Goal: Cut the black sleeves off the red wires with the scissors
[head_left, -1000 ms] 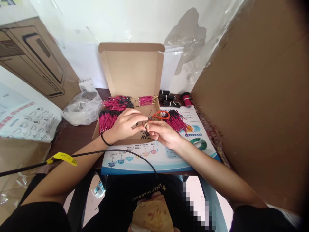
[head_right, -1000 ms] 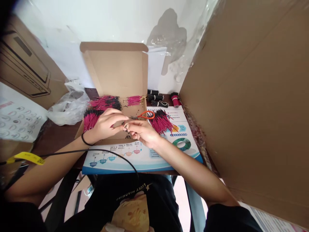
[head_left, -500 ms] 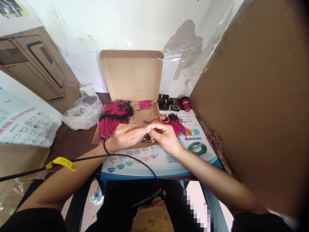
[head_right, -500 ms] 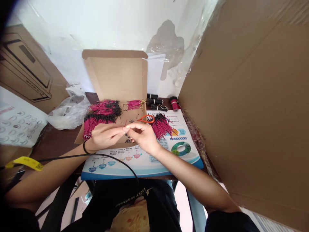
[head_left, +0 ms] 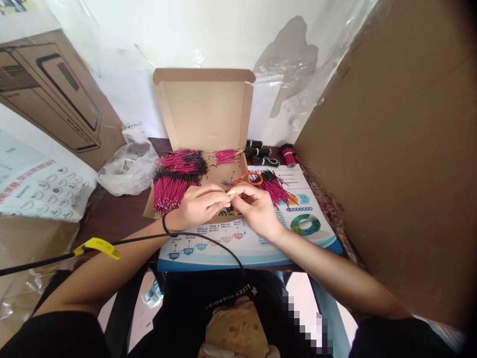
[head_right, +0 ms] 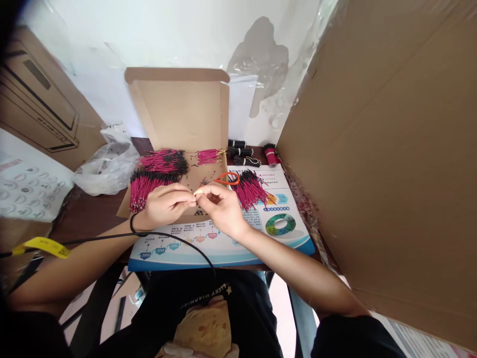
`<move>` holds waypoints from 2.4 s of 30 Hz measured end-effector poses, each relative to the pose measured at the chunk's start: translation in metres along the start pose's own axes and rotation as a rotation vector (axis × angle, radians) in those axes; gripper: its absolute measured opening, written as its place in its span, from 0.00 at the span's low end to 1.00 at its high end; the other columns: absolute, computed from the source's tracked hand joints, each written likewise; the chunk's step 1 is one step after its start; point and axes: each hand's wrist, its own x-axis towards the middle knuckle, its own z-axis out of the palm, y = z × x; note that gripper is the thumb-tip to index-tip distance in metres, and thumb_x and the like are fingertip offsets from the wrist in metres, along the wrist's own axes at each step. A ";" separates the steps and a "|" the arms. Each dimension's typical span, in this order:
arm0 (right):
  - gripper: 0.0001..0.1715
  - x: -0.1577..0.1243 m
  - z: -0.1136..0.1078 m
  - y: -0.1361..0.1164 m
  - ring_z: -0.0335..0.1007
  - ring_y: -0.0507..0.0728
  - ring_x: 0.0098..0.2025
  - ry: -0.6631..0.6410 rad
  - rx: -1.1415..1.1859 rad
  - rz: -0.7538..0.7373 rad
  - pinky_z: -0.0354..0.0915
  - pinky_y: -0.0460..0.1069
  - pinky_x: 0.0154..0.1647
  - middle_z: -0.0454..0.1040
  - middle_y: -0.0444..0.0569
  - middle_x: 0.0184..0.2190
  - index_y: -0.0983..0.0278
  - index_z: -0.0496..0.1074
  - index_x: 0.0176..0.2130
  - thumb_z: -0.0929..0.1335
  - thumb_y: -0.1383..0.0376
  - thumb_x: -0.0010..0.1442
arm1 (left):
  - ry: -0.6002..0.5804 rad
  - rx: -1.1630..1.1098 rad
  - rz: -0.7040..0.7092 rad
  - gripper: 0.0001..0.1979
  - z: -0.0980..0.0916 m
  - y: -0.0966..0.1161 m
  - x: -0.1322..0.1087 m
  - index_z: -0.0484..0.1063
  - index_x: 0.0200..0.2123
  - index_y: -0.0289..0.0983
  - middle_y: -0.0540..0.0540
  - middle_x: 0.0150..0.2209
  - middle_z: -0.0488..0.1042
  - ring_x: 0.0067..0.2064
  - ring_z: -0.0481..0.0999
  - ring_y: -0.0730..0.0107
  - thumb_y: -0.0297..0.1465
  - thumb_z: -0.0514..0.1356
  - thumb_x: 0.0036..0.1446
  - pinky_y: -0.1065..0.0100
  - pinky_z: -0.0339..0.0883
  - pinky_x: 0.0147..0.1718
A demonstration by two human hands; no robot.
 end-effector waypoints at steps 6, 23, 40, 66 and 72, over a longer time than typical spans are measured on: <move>0.04 -0.004 0.004 -0.001 0.63 0.49 0.27 0.073 -0.112 -0.076 0.61 0.47 0.27 0.68 0.42 0.26 0.62 0.72 0.29 0.68 0.65 0.55 | 0.019 0.049 0.039 0.04 0.002 0.006 -0.004 0.72 0.30 0.37 0.51 0.27 0.77 0.27 0.75 0.81 0.27 0.61 0.58 0.79 0.67 0.26; 0.04 0.030 -0.036 0.005 0.64 0.50 0.28 0.368 -0.421 -0.160 0.61 0.48 0.31 0.68 0.43 0.27 0.60 0.65 0.29 0.63 0.67 0.56 | 0.045 0.045 0.122 0.04 -0.003 -0.004 -0.005 0.69 0.31 0.40 0.50 0.30 0.76 0.32 0.75 0.74 0.31 0.59 0.60 0.70 0.70 0.31; 0.07 0.010 -0.015 0.015 0.65 0.50 0.28 -0.098 -0.746 -0.293 0.61 0.46 0.32 0.70 0.44 0.27 0.61 0.64 0.33 0.61 0.72 0.54 | 0.041 0.058 -0.358 0.10 0.001 -0.037 -0.001 0.74 0.41 0.36 0.45 0.36 0.77 0.35 0.76 0.74 0.30 0.53 0.63 0.70 0.71 0.36; 0.18 0.010 -0.018 0.015 0.65 0.56 0.36 -0.336 -1.124 -0.511 0.64 0.51 0.39 0.74 0.51 0.31 0.65 0.74 0.35 0.58 0.65 0.67 | -0.453 0.241 -0.274 0.13 0.088 -0.147 0.057 0.79 0.40 0.36 0.44 0.42 0.80 0.45 0.75 0.62 0.25 0.55 0.57 0.58 0.68 0.49; 0.25 0.021 -0.043 0.000 0.59 0.64 0.59 -0.197 -1.132 -0.375 0.60 0.61 0.58 0.67 0.57 0.57 0.67 0.64 0.59 0.62 0.63 0.64 | -0.341 0.181 -0.287 0.11 0.043 -0.137 0.063 0.79 0.39 0.36 0.46 0.42 0.80 0.47 0.76 0.65 0.26 0.56 0.57 0.58 0.68 0.51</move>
